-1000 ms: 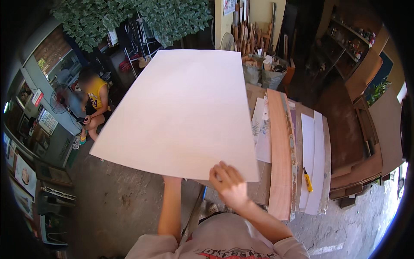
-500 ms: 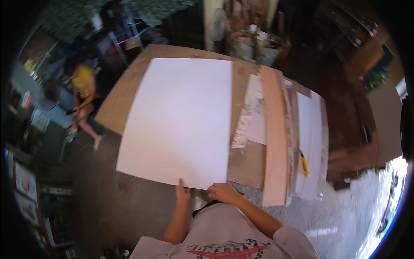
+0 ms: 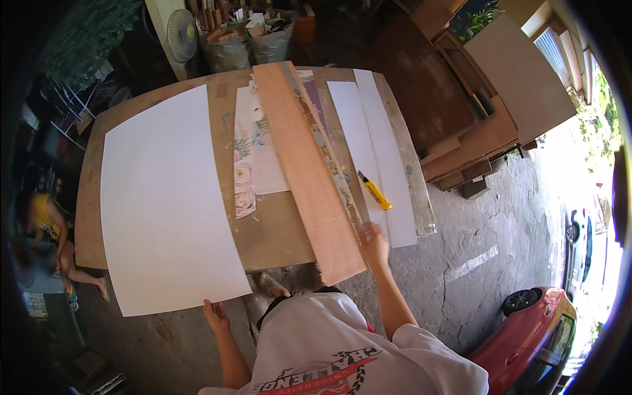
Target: The person cuts a large white board into smaller pieces using a utility knife and a wooden straightedge on a workbench. After cutting, the person walks into a shop and measures a framed artwork with a tape measure.
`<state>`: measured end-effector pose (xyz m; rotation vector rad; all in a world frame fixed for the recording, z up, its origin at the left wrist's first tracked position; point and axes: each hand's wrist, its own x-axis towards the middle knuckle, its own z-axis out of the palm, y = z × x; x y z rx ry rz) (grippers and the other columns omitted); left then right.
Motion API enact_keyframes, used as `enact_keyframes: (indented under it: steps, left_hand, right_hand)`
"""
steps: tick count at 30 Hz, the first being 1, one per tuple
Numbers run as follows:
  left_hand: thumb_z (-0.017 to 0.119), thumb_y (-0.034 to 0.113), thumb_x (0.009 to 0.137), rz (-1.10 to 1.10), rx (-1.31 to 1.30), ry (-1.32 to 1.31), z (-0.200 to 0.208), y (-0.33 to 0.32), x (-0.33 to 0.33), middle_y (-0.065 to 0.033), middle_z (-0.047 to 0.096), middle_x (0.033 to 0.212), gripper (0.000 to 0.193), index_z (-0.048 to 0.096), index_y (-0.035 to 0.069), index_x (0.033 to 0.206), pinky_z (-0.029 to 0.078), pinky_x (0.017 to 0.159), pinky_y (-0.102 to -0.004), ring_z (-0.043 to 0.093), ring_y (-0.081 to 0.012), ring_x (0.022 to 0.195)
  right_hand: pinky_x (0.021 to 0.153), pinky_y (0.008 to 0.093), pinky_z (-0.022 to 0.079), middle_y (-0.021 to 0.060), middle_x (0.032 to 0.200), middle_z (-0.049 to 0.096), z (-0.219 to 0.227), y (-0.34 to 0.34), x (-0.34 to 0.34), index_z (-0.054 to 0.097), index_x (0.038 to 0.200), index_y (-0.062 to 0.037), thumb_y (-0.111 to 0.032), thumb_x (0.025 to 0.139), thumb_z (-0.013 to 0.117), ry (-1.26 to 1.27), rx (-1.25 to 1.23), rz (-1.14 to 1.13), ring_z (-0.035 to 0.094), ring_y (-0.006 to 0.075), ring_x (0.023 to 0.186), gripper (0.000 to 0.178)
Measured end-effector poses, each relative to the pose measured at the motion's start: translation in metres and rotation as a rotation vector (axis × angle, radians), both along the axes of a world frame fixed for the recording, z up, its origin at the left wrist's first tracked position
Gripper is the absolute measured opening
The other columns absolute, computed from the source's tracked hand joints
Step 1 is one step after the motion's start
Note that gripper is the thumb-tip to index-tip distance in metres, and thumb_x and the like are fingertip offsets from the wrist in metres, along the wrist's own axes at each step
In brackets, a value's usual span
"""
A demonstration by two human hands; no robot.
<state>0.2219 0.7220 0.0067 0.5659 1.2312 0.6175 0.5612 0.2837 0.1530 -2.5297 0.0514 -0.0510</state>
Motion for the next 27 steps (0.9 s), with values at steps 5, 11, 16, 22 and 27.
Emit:
enact_keyframes:
  steps: [5, 11, 16, 22, 27]
  left_hand:
    - [0.064, 0.035, 0.102, -0.188, 0.002, 0.106, 0.014, -0.073, 0.024, -0.0024, 0.064, 0.113, 0.031, 0.061, 0.011, 0.121, 0.055, 0.087, -0.0353, 0.064, -0.0208, 0.102]
    - [0.063, 0.035, 0.102, -0.541, 0.027, 0.298, 0.060, -0.151, 0.055, -0.0030, 0.066, 0.100, 0.026, 0.062, 0.009, 0.106, 0.056, 0.082, -0.0397, 0.068, -0.0239, 0.097]
    - [0.064, 0.036, 0.101, -0.761, 0.048, 0.419, 0.079, -0.189, 0.077, -0.0085, 0.069, 0.104, 0.033, 0.063, 0.005, 0.112, 0.057, 0.083, -0.0411, 0.070, -0.0270, 0.099]
    - [0.065, 0.039, 0.100, -1.059, 0.129, 0.469, 0.088, -0.213, 0.107, -0.0129, 0.071, 0.106, 0.040, 0.068, 0.002, 0.116, 0.056, 0.087, -0.0381, 0.070, -0.0253, 0.097]
    - [0.066, 0.039, 0.100, -1.109, 0.234, 0.505, 0.100, -0.224, 0.111, -0.0128, 0.073, 0.104, 0.043, 0.068, -0.002, 0.114, 0.055, 0.088, -0.0357, 0.070, -0.0222, 0.096]
  right_hand:
    - [0.089, 0.0461, 0.053, 0.0236, 0.109, 0.067, -0.039, -0.135, 0.076, 0.060, 0.124, 0.0007, -0.033, 0.088, 0.075, -0.197, -0.345, -0.463, 0.065, 0.0393, 0.106, 0.052]
    - [0.094, 0.0478, 0.053, 0.0304, 0.117, 0.068, -0.068, -0.184, 0.088, 0.056, 0.130, 0.0054, -0.028, 0.082, 0.083, 0.260, 0.188, -0.231, 0.066, 0.0448, 0.111, 0.065]
    - [0.084, 0.0467, 0.052, 0.0305, 0.107, 0.069, -0.058, -0.147, 0.083, 0.060, 0.117, 0.0035, -0.011, 0.093, 0.068, 0.279, 0.445, -0.181, 0.066, 0.0473, 0.105, 0.029]
    - [0.075, 0.0414, 0.052, 0.0194, 0.085, 0.068, -0.044, -0.097, 0.087, 0.062, 0.113, 0.0016, -0.014, 0.098, 0.062, 0.441, 0.525, 0.056, 0.068, 0.0292, 0.081, 0.021]
    - [0.091, 0.0506, 0.051, 0.0220, 0.124, 0.060, -0.034, -0.125, 0.130, 0.053, 0.136, -0.0078, -0.024, 0.086, 0.076, 0.031, -0.191, -0.081, 0.060, 0.0377, 0.111, 0.057]
